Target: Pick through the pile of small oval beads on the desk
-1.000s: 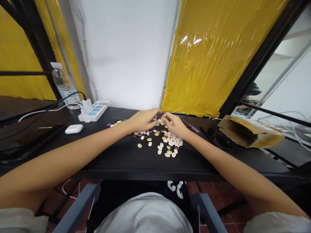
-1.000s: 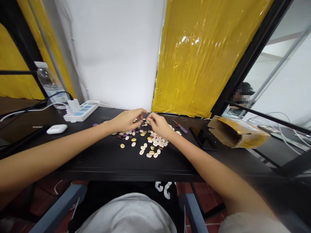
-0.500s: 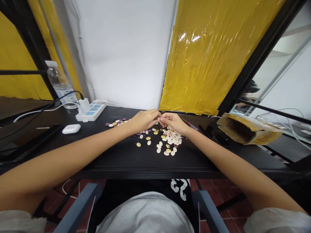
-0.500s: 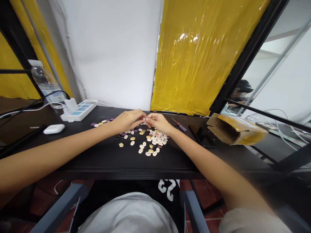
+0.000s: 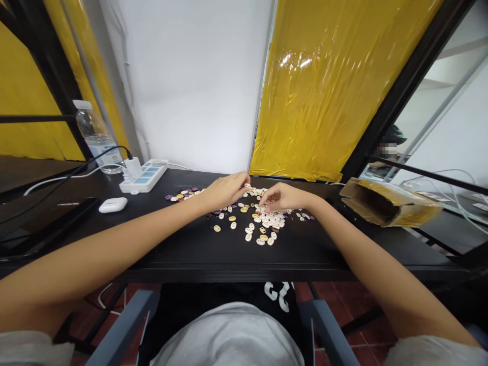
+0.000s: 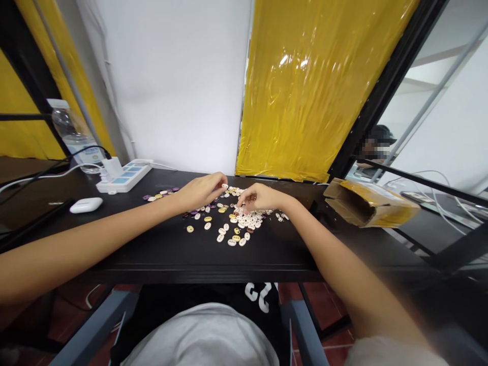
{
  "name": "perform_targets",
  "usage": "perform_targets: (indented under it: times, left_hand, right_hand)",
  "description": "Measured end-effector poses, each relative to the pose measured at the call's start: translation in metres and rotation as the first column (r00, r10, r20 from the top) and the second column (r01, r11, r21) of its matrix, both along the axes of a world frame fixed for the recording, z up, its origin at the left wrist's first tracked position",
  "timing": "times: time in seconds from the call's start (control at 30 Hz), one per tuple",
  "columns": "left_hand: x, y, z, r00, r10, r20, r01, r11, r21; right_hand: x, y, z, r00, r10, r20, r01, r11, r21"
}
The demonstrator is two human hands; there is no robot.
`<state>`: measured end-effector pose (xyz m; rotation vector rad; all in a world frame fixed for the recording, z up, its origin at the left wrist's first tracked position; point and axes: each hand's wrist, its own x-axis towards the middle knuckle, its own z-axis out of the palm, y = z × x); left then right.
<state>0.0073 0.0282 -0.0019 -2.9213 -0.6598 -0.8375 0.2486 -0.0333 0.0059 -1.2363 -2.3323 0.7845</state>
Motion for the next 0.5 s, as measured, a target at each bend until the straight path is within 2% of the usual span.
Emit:
perform_targets:
  times: [0.1,0.23,0.4,0.5]
  left_hand:
    - [0.002,-0.001,-0.001,0.999,-0.014,0.035,0.014,1.0,0.007]
    - [0.004,-0.004,-0.002,0.993,-0.079,0.086,0.076,0.997,0.029]
    - [0.005,-0.004,-0.004,0.988,-0.136,0.078,0.129,0.987,0.091]
    - [0.005,-0.003,-0.004,0.984,-0.141,0.108,0.131,0.987,0.094]
  right_hand:
    - [-0.005,0.0,-0.002,0.999,-0.009,0.048,0.009,1.0,-0.002]
    - [-0.01,-0.002,-0.002,1.0,-0.025,0.018,0.026,0.999,-0.048]
    - [-0.012,-0.002,-0.003,0.995,-0.055,0.08,0.056,0.998,-0.002]
    - [-0.014,-0.002,-0.005,0.995,-0.073,0.064,0.074,0.997,-0.002]
